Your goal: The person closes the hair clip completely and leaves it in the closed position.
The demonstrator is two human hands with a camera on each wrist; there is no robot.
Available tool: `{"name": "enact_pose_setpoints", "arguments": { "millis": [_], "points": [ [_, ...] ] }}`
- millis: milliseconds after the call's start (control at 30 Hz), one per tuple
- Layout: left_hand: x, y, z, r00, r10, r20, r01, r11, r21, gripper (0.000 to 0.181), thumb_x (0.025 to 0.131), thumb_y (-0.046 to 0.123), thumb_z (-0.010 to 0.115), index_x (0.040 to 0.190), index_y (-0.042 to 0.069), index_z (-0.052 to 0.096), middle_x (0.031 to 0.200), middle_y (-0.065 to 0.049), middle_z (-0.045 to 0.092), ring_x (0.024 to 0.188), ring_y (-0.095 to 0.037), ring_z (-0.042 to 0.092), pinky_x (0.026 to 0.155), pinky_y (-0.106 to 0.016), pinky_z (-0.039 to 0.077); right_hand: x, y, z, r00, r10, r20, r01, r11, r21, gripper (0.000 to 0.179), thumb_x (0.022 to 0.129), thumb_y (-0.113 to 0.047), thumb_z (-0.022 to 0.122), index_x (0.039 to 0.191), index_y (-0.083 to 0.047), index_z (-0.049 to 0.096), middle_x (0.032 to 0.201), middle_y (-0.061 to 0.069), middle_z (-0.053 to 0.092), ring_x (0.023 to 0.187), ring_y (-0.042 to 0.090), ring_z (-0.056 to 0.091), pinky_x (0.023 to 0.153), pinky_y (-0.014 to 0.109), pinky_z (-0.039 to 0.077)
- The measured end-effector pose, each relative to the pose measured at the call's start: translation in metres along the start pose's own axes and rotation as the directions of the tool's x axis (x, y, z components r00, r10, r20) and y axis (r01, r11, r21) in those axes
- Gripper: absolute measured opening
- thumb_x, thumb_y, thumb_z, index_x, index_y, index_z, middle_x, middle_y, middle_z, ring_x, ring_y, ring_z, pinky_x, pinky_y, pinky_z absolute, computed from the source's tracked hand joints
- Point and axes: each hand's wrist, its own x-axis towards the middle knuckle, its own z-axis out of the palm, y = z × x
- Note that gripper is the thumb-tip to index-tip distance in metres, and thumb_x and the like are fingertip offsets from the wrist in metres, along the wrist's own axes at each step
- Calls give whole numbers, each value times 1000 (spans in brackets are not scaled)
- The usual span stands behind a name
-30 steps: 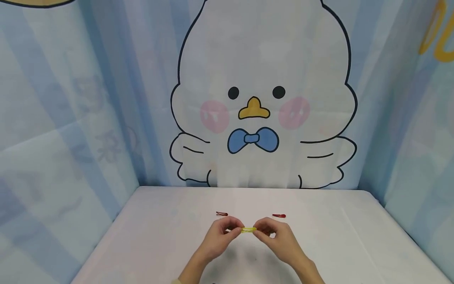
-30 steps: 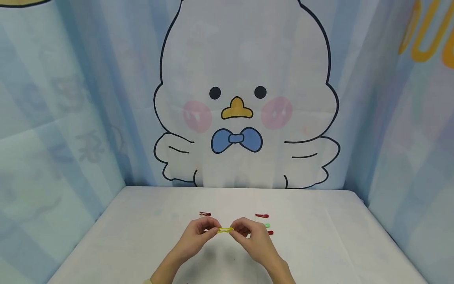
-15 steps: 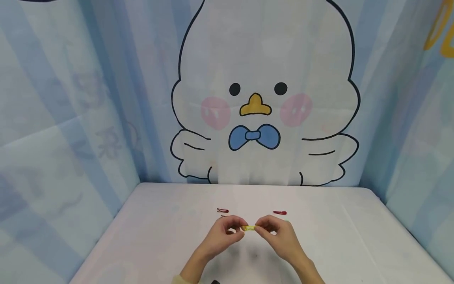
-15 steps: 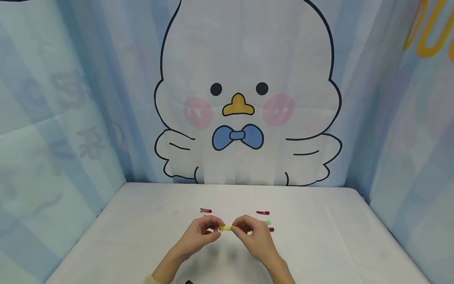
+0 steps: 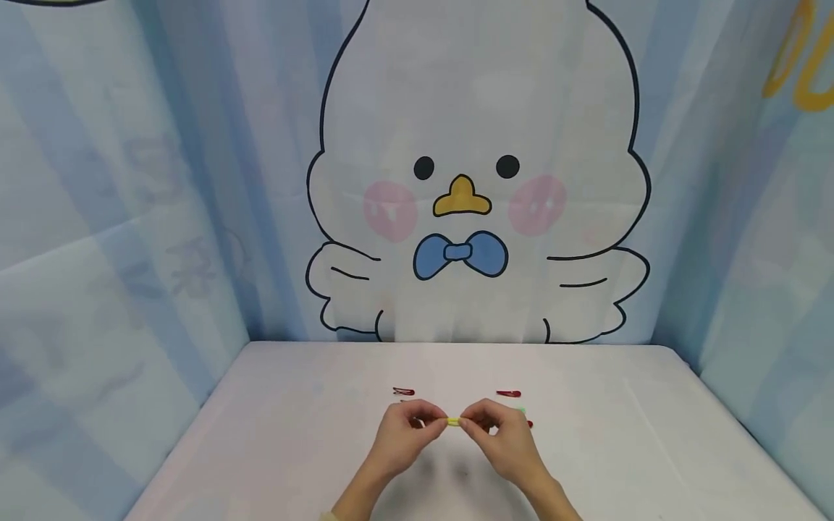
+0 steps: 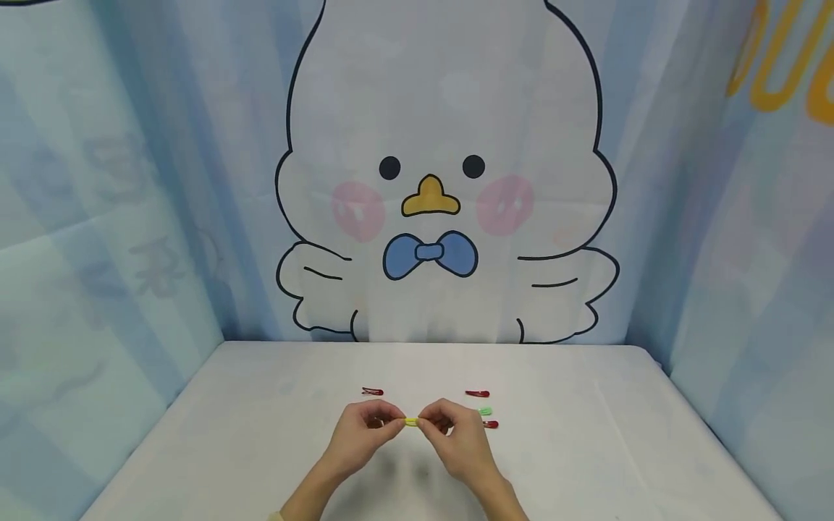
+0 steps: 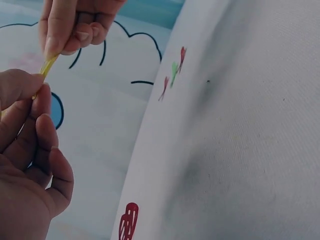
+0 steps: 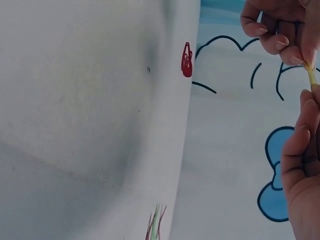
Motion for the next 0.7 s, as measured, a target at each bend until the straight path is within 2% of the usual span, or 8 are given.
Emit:
{"name": "enact_pose_setpoints", "arguments": {
  "millis": [167, 300, 400, 567, 700],
  "points": [
    [-2, 0, 3, 998, 6, -63, -2, 999, 51, 4, 86, 10, 77, 88, 6, 77, 76, 7, 66, 71, -9, 55, 66, -25, 45, -1, 3, 9, 1000, 7, -24, -9, 998, -60, 17, 82, 6, 77, 82, -10, 71, 72, -13, 64, 59, 4, 55, 56, 25, 49],
    [-2, 0, 3, 996, -17, -82, 21, 998, 51, 3, 85, 8, 78, 87, 6, 76, 77, 6, 66, 71, -9, 56, 66, -25, 45, 0, 6, 11, 1000, -28, -12, 27, 995, -99, 14, 83, 3, 78, 82, -9, 70, 73, -13, 64, 61, 3, 55, 57, 24, 49],
    [-1, -1, 2, 997, -45, -69, 48, 998, 35, 4, 85, 7, 77, 89, 6, 76, 78, 5, 66, 72, -10, 57, 67, -25, 46, 1, 8, 10, 996, -84, 26, 86, 987, -136, 17, 81, 4, 80, 86, -9, 71, 76, -8, 66, 65, 2, 56, 59, 25, 51],
    [1, -5, 0, 998, -64, -26, 64, 998, 0, 7, 88, 9, 77, 92, 4, 75, 82, 4, 68, 75, -12, 59, 69, -26, 47, 1, 8, 8, 978, -185, 96, 202, 957, -207, 24, 77, 8, 81, 92, -8, 71, 83, -2, 68, 71, 2, 59, 63, 28, 54],
    [2, -10, -1, 998, -60, 25, 60, 998, -19, 6, 90, 11, 76, 95, 7, 75, 87, 3, 68, 79, -13, 59, 71, -27, 48, 1, 8, 5, 970, -215, 115, 238, 940, -243, 27, 75, 9, 82, 92, -9, 70, 84, -5, 67, 72, 2, 60, 64, 27, 55]
  ]
}}
